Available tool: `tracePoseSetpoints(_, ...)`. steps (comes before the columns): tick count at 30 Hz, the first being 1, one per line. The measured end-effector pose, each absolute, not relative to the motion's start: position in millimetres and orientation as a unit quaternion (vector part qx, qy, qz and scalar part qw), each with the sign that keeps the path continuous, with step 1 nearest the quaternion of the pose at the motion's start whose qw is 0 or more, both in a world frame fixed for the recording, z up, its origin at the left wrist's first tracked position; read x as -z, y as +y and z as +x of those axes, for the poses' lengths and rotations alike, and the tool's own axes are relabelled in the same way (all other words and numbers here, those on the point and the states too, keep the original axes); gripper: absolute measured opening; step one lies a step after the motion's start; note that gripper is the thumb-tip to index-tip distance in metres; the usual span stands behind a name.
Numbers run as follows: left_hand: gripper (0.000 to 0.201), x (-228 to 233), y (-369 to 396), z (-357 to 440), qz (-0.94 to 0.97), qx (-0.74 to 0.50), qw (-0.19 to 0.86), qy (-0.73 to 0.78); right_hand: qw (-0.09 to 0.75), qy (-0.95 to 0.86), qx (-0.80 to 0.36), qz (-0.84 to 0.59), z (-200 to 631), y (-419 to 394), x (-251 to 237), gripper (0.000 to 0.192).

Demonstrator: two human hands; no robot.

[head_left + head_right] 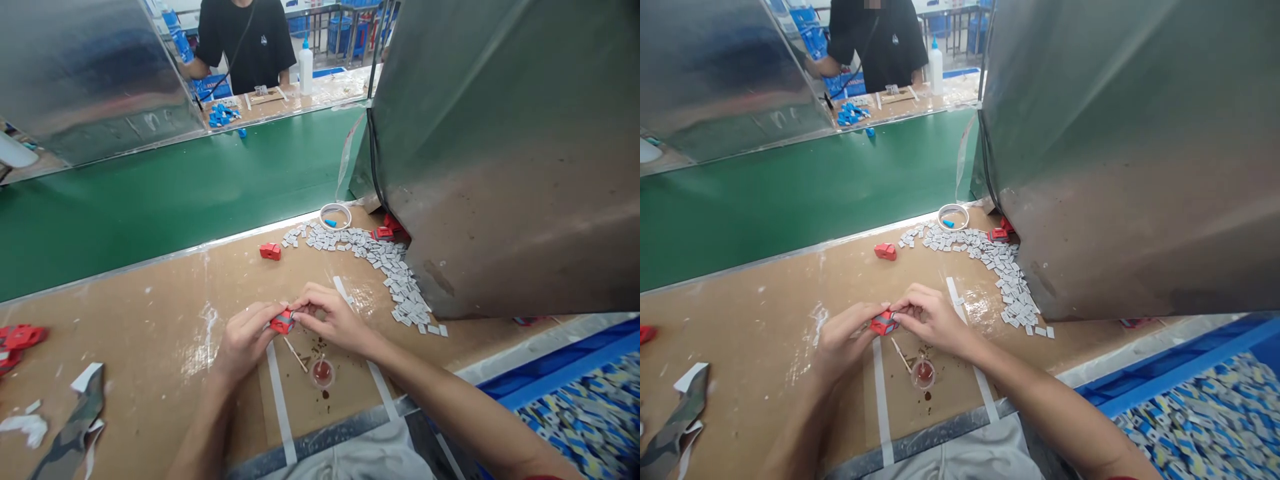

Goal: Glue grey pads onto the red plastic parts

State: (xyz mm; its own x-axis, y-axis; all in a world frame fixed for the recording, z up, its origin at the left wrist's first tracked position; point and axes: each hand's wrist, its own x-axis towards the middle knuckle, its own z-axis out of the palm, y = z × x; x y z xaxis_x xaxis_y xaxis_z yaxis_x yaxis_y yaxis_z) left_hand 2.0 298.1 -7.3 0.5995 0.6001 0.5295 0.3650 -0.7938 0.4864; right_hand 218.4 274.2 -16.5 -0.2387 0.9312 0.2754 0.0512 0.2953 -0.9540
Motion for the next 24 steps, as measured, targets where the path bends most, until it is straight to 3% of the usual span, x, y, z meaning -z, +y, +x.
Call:
tracePoseSetpoints(8, 0.030, 8.1, 295.9, 4.8, 0.868, -0.359, 0.179, 0.293, 0.510, -0.653, -0.390, -0.403, 215.6, 270.6, 19.7, 0.008)
tracePoseSetpoints(15, 0.030, 7.2, 296.4, 4.9, 0.872, -0.367, 0.169, 0.276, 0.471, -0.553, -0.566, -0.389, 215.0, 272.3, 20.3, 0.022)
tracePoseSetpoints(24, 0.033, -1.3, 293.3, 1.8, 0.883, -0.332, 0.198, 0.268, 0.390, -0.502, -0.691, -0.344, 213.7, 269.1, 20.0, 0.046)
